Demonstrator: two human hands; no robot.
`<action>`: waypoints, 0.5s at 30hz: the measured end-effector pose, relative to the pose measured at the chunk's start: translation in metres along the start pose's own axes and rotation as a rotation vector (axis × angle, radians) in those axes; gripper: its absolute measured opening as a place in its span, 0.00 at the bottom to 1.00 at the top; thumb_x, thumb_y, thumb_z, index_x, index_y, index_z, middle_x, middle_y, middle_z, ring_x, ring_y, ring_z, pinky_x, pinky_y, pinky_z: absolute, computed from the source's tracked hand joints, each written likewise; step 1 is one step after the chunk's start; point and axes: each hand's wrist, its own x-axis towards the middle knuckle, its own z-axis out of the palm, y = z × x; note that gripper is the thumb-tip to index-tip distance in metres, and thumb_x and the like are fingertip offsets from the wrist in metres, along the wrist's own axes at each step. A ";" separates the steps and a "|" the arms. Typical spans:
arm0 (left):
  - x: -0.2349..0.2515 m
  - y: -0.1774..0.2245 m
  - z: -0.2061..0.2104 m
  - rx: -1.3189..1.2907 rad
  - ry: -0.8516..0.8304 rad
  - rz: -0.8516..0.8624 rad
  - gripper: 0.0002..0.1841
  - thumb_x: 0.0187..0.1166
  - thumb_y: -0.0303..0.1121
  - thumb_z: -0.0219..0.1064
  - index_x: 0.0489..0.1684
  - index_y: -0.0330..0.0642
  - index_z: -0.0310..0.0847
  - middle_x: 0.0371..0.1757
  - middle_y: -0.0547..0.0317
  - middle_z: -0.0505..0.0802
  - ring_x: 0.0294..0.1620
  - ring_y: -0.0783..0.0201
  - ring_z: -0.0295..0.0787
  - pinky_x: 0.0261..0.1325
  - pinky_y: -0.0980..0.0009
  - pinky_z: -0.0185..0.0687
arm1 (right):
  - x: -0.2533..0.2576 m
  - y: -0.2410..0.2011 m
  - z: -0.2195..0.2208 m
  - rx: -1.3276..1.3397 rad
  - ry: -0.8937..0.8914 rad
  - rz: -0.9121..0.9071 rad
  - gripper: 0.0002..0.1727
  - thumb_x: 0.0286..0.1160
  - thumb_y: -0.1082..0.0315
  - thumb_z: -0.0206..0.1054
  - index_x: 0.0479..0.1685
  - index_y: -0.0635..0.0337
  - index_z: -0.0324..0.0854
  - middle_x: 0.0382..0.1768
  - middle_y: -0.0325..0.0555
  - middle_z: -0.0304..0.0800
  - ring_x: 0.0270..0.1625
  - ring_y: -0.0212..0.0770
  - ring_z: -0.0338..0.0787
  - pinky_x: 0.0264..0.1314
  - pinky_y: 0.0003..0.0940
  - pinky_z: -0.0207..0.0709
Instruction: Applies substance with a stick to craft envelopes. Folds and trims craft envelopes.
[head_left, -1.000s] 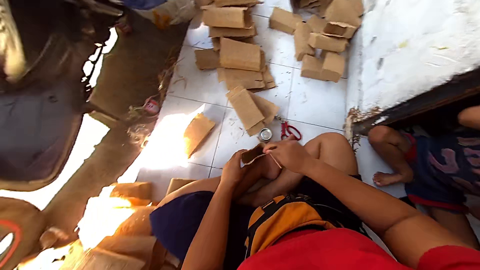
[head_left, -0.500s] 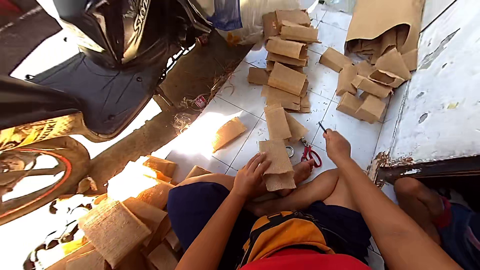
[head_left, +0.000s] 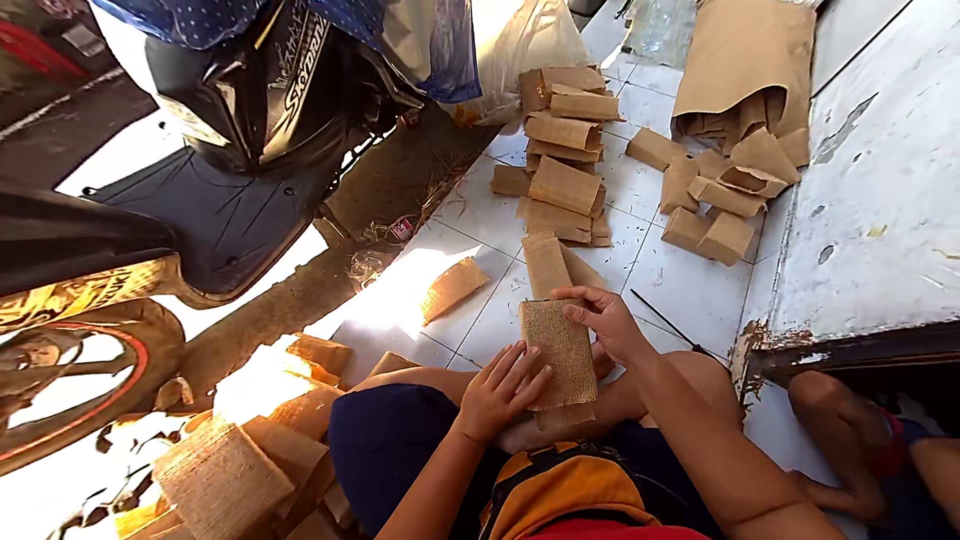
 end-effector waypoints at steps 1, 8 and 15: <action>-0.002 -0.001 -0.002 -0.026 0.005 -0.081 0.18 0.87 0.32 0.59 0.74 0.58 0.74 0.73 0.48 0.83 0.78 0.49 0.78 0.81 0.57 0.71 | -0.003 -0.005 0.002 -0.003 0.025 -0.021 0.15 0.75 0.72 0.72 0.60 0.61 0.89 0.57 0.44 0.94 0.55 0.35 0.93 0.60 0.32 0.87; 0.060 -0.006 -0.034 -1.005 -0.031 -0.888 0.41 0.71 0.58 0.73 0.83 0.48 0.69 0.87 0.58 0.70 0.83 0.61 0.70 0.77 0.58 0.76 | -0.032 -0.032 0.020 -0.086 -0.014 -0.183 0.21 0.69 0.75 0.76 0.64 0.64 0.87 0.60 0.45 0.94 0.59 0.36 0.93 0.65 0.32 0.88; 0.088 0.009 -0.034 -1.038 0.051 -0.766 0.05 0.76 0.30 0.73 0.44 0.43 0.91 0.53 0.59 0.93 0.58 0.64 0.90 0.59 0.67 0.90 | -0.042 -0.035 0.028 -0.143 0.058 -0.393 0.07 0.73 0.71 0.75 0.46 0.59 0.94 0.54 0.43 0.95 0.63 0.38 0.92 0.67 0.34 0.87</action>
